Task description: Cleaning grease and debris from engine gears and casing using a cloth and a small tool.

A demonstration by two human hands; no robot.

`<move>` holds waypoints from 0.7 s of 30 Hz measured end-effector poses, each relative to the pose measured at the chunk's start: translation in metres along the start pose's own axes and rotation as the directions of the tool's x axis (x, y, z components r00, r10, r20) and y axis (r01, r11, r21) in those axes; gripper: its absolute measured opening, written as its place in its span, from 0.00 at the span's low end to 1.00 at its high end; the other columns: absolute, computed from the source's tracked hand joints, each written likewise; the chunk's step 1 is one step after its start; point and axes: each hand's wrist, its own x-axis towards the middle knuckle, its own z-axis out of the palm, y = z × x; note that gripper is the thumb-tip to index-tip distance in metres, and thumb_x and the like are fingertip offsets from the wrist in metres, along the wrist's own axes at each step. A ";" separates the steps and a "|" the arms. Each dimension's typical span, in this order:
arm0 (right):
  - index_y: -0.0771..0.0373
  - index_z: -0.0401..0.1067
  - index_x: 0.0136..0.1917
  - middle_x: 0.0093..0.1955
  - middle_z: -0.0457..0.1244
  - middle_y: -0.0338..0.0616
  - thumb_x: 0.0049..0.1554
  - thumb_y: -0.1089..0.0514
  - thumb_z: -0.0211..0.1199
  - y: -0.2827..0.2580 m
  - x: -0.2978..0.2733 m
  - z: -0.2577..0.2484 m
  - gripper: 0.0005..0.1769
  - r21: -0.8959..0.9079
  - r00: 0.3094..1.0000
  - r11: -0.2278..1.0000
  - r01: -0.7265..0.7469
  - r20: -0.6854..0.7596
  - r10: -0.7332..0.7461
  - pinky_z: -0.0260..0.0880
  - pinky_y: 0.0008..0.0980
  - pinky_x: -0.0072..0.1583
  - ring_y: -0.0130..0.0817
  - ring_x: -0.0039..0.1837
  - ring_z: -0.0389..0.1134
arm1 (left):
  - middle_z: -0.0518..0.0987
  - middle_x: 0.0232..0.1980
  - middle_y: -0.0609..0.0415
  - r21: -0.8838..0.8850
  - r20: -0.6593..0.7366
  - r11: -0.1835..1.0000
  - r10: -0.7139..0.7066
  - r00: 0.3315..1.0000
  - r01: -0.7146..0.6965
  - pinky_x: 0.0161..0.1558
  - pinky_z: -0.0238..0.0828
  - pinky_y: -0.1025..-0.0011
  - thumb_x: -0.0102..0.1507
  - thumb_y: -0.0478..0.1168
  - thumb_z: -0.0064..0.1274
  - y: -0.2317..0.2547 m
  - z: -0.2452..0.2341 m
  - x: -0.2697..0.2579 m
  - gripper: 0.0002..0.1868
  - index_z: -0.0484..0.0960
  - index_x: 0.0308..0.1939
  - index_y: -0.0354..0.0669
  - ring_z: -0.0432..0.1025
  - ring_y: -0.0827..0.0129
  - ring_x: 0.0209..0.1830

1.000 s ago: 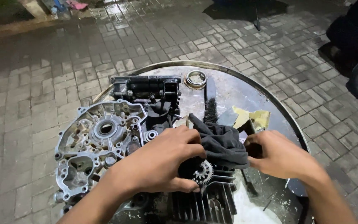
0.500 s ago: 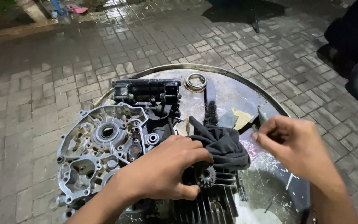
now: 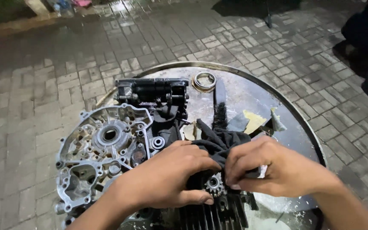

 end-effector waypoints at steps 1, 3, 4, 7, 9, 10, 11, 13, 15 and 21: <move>0.61 0.79 0.41 0.40 0.72 0.39 0.56 0.62 0.66 0.001 -0.001 0.002 0.03 0.006 1.000 1.000 -0.009 0.002 0.009 0.76 0.28 0.41 0.30 0.38 0.75 | 0.82 0.49 0.51 -0.011 0.002 1.000 0.000 1.000 0.000 0.56 0.59 0.58 0.59 0.58 0.58 0.000 0.001 0.000 0.31 0.79 0.59 0.43 0.74 0.54 0.50; 0.60 0.79 0.39 0.38 0.73 0.37 0.53 0.65 0.69 0.004 -0.001 0.004 0.02 -0.005 0.999 0.999 -0.046 -0.028 0.045 0.77 0.27 0.42 0.29 0.39 0.76 | 0.82 0.49 0.50 -0.024 0.020 1.000 -0.012 1.000 0.013 0.56 0.59 0.57 0.60 0.59 0.57 0.000 -0.001 0.000 0.31 0.79 0.60 0.43 0.75 0.54 0.50; 0.60 0.79 0.39 0.38 0.73 0.37 0.53 0.65 0.69 0.004 -0.001 0.004 0.02 -0.002 0.999 0.999 -0.046 -0.028 0.046 0.77 0.27 0.42 0.29 0.39 0.76 | 0.82 0.49 0.50 -0.026 0.022 1.000 -0.014 1.000 0.014 0.56 0.59 0.57 0.60 0.59 0.57 0.000 -0.001 0.000 0.31 0.79 0.60 0.43 0.75 0.54 0.50; 0.58 0.79 0.40 0.38 0.73 0.35 0.52 0.61 0.73 0.003 -0.002 0.008 0.03 -0.048 0.988 0.994 -0.098 -0.122 0.092 0.78 0.25 0.41 0.27 0.37 0.76 | 0.82 0.50 0.50 -0.017 0.036 1.000 -0.014 0.999 0.014 0.56 0.59 0.58 0.62 0.58 0.55 0.000 -0.001 0.000 0.31 0.79 0.62 0.41 0.74 0.55 0.50; 0.56 0.82 0.38 0.36 0.75 0.32 0.47 0.61 0.79 0.003 -0.004 0.013 0.06 0.046 0.938 0.960 -0.276 -0.202 0.280 0.77 0.20 0.39 0.20 0.35 0.74 | 0.81 0.48 0.49 -0.017 0.021 1.000 0.012 1.000 -0.011 0.56 0.59 0.57 0.62 0.57 0.55 0.000 -0.001 0.000 0.30 0.79 0.61 0.41 0.74 0.54 0.49; 0.56 0.82 0.38 0.36 0.75 0.32 0.47 0.61 0.79 0.005 -0.004 0.014 0.06 0.047 0.938 0.959 -0.279 -0.202 0.283 0.77 0.20 0.39 0.20 0.35 0.74 | 0.81 0.48 0.49 -0.020 0.021 1.000 0.012 1.000 -0.012 0.56 0.59 0.57 0.62 0.57 0.55 0.000 -0.001 0.000 0.30 0.79 0.61 0.41 0.74 0.54 0.49; 0.57 0.83 0.37 0.35 0.76 0.33 0.45 0.60 0.80 0.008 -0.005 0.016 0.06 0.099 0.890 0.915 -0.391 -0.214 0.404 0.77 0.21 0.39 0.21 0.36 0.75 | 0.81 0.49 0.49 -0.023 0.004 0.999 0.023 1.000 -0.023 0.57 0.59 0.57 0.62 0.57 0.55 0.000 0.000 -0.001 0.30 0.79 0.60 0.41 0.74 0.54 0.50; 0.57 0.85 0.36 0.33 0.78 0.34 0.44 0.60 0.81 0.008 -0.006 0.019 0.07 0.154 0.823 0.853 -0.499 -0.224 0.522 0.76 0.23 0.40 0.21 0.36 0.76 | 0.81 0.49 0.49 -0.029 -0.007 0.999 0.038 0.999 -0.038 0.58 0.59 0.57 0.61 0.56 0.56 0.000 0.001 0.000 0.29 0.78 0.60 0.41 0.74 0.54 0.50; 0.63 0.86 0.37 0.28 0.74 0.40 0.45 0.62 0.82 0.005 -0.003 0.021 0.06 0.272 0.692 0.713 -0.646 -0.185 0.698 0.70 0.26 0.36 0.25 0.32 0.71 | 0.82 0.47 0.51 -0.037 -0.014 0.999 -0.007 1.000 0.007 0.58 0.60 0.59 0.59 0.58 0.59 0.000 0.002 -0.001 0.30 0.79 0.58 0.42 0.74 0.54 0.48; 0.62 0.84 0.42 0.34 0.75 0.37 0.51 0.61 0.77 0.003 -0.003 0.023 0.05 0.248 0.670 0.681 -0.689 -0.142 0.729 0.71 0.25 0.41 0.24 0.37 0.70 | 0.82 0.42 0.50 -0.012 -0.021 0.996 -0.089 0.996 0.089 0.53 0.64 0.57 0.58 0.59 0.61 0.004 0.003 0.000 0.30 0.80 0.56 0.44 0.74 0.52 0.44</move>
